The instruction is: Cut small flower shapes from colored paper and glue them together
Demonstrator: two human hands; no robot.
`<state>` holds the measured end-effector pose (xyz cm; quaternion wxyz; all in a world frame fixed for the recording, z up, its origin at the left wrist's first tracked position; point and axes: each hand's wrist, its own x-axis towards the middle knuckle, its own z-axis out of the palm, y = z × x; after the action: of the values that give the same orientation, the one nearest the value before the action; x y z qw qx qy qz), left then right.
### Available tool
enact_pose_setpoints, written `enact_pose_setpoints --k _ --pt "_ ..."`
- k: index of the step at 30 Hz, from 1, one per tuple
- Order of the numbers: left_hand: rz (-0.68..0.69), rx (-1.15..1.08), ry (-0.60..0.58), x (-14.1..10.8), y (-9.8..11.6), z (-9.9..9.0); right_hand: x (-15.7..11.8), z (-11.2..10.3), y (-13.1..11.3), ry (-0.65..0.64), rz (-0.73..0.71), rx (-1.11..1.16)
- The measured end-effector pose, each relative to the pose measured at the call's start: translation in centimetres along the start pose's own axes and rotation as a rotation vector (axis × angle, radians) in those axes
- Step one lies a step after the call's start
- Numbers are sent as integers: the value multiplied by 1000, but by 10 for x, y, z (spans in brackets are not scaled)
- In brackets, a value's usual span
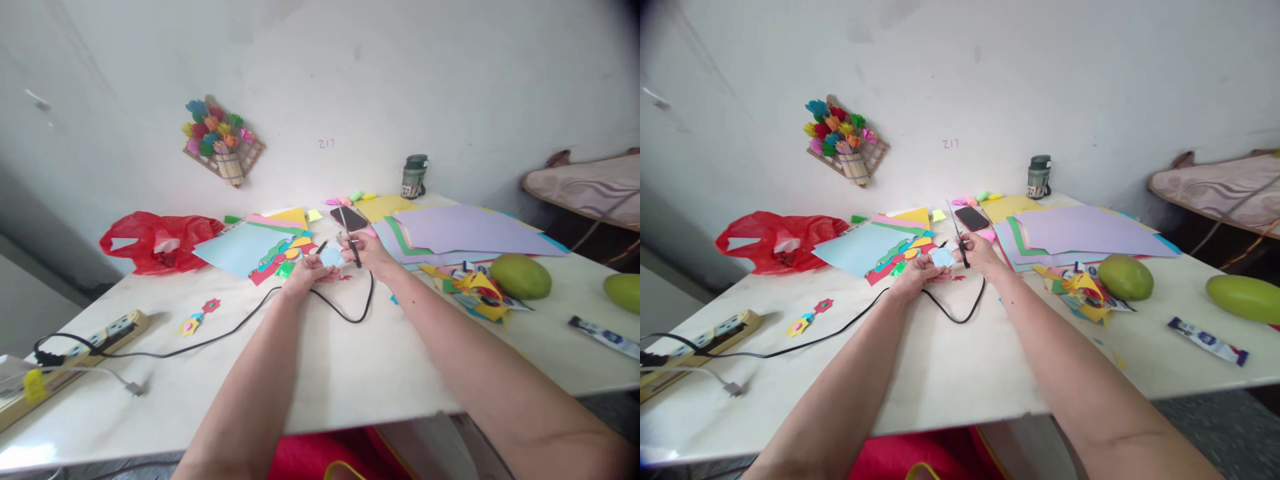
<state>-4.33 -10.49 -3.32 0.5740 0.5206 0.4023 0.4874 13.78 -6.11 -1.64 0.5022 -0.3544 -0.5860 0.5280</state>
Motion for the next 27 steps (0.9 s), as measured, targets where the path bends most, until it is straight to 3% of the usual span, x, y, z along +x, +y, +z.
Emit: enact_pose_setpoints --k 9,16,27 --pt "-10 46 -102 3 -2 -1 5 -2 6 -22 -35 11" --pt "-58 68 -125 0 3 4 0 2 -3 -7 -19 -60" --pt "26 -59 57 2 3 7 -3 8 -10 75 35 -67"
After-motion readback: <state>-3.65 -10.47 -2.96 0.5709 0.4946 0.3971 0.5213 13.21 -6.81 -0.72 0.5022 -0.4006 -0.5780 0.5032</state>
